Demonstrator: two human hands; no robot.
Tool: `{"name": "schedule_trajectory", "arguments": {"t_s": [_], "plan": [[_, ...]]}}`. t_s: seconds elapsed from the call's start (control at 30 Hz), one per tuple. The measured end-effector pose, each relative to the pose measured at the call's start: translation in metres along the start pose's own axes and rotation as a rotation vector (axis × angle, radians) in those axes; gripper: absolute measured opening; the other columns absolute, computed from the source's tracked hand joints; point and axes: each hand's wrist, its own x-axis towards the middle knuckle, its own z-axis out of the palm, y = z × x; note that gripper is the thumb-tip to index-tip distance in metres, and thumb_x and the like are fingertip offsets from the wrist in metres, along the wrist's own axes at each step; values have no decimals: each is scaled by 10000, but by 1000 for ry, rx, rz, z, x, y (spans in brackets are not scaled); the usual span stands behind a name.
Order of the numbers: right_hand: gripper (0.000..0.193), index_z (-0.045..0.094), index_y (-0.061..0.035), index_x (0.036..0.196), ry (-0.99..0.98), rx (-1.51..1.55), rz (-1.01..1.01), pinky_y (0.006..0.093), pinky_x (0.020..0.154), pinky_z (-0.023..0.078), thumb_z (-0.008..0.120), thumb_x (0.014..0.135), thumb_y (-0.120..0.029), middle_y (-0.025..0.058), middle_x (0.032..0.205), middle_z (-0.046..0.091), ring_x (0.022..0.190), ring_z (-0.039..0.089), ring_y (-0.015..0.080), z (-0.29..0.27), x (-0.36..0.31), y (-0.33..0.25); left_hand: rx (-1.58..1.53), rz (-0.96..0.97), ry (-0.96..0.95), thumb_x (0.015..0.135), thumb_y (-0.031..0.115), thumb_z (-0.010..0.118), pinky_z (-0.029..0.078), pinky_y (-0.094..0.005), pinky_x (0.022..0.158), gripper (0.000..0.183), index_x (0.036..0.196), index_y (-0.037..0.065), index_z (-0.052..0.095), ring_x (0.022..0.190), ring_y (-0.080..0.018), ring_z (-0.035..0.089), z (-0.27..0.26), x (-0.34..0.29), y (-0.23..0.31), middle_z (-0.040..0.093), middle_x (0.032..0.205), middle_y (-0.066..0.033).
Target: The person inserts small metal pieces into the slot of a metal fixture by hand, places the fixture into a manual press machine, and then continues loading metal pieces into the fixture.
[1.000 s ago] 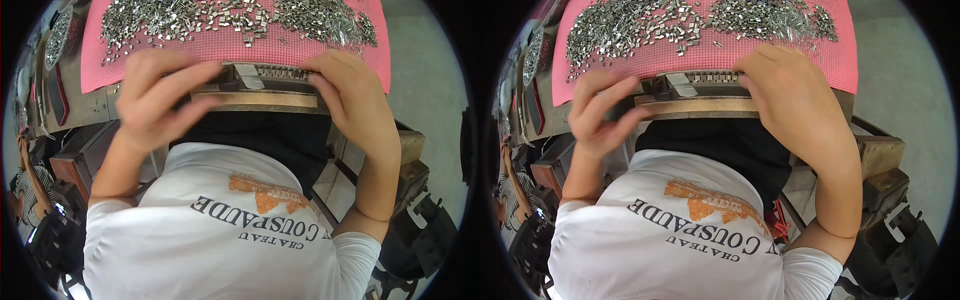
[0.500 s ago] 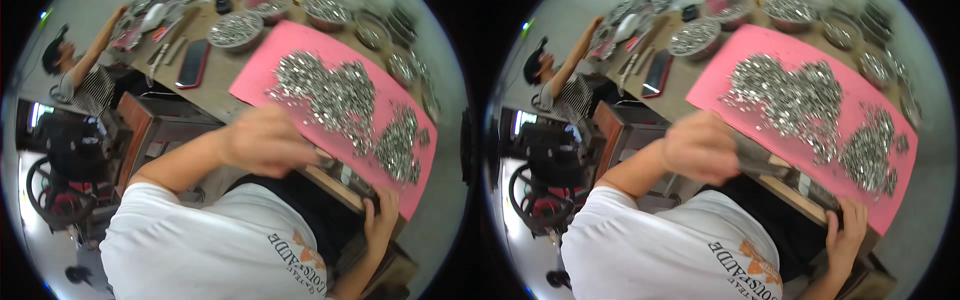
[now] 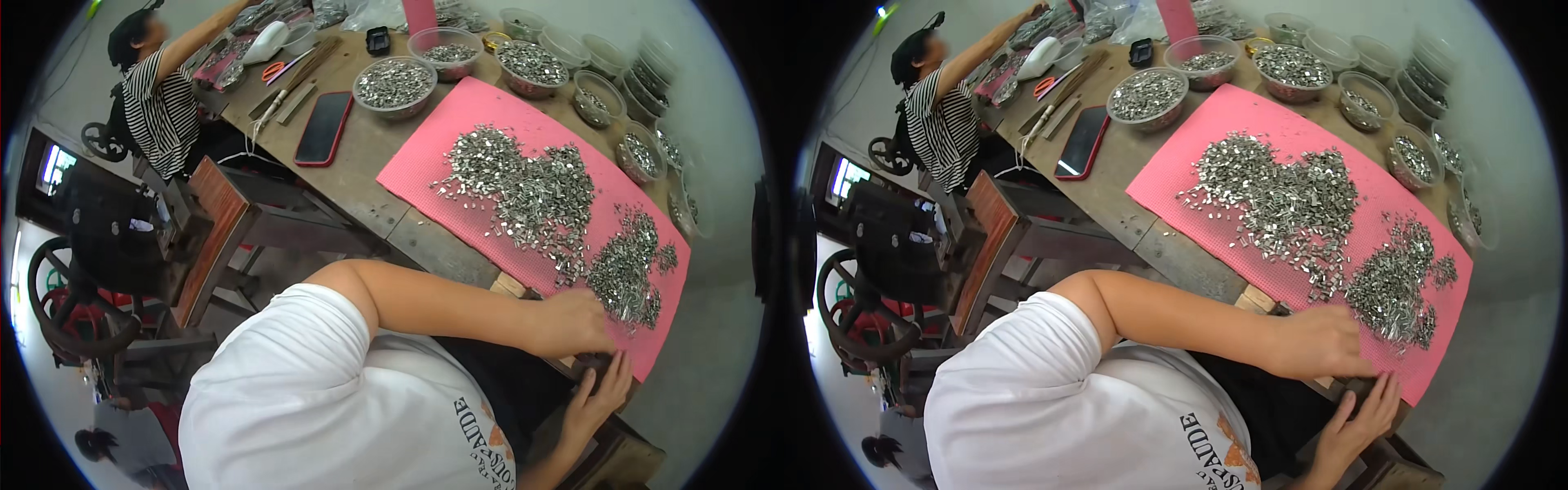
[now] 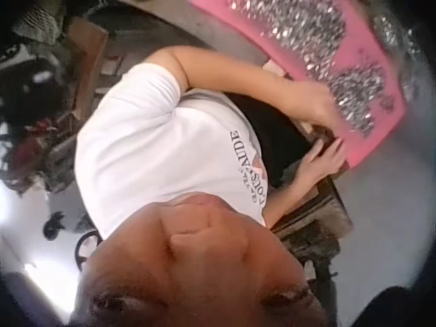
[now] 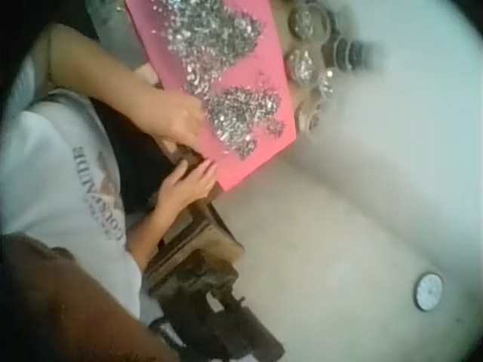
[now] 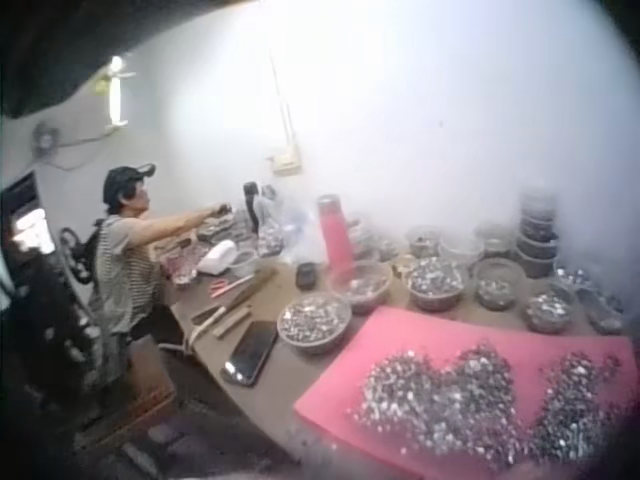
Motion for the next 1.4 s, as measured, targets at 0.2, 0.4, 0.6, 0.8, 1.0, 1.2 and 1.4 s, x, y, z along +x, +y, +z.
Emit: {"name": "schedule_trajectory", "arguments": {"t_s": [0.2,0.4,0.6,0.8,1.0,1.2,1.4], "plan": [[559,429,23,1568,-4,51,38,532,1184,285,507,1063,-203,244,1621,425,1493,398,435,8,-7,-24,-208,-188,-96,689,232,871,519,-443,826,260,917,131,799,965,-305,621,-25,-15,-20,643,926,-62],[491,666,30,1332,174,692,71,433,1010,491,666,843,73,225,1321,706,1124,685,347,15,-5,-45,-235,-243,-171,717,137,878,534,-414,804,316,1023,107,801,938,-290,637,-46,-17,-11,665,932,-65],[275,713,-20,985,346,827,72,414,913,547,697,759,135,192,1201,746,988,701,343,33,-11,-53,-146,-299,-206,710,60,865,515,-400,796,509,1206,113,762,866,-271,650,-47,-26,14,690,954,-77],[237,716,-50,1005,324,799,66,402,891,539,717,792,53,156,1146,751,1002,690,331,23,15,-52,74,-241,-165,709,47,860,482,-377,753,486,1181,117,769,859,-257,642,-44,-22,13,696,988,-68],[175,729,-60,1070,437,470,176,421,916,507,735,895,-63,113,1039,734,984,671,333,14,66,-1,-171,-403,-274,784,94,860,554,-388,786,351,1124,63,777,916,-290,676,-67,-12,-1,705,1012,-108],[176,748,-17,1061,350,259,178,428,943,507,738,890,-57,137,1088,707,1031,639,335,18,91,51,4,-434,-174,837,77,820,562,-372,730,263,1097,54,790,854,-290,698,-100,11,-39,732,957,-126],[92,747,-25,980,379,323,164,405,885,525,737,888,-32,91,995,714,968,641,309,23,95,49,207,-402,-205,881,169,785,563,-438,856,217,1070,62,793,939,-346,714,-105,46,-99,755,1002,-142]]}}
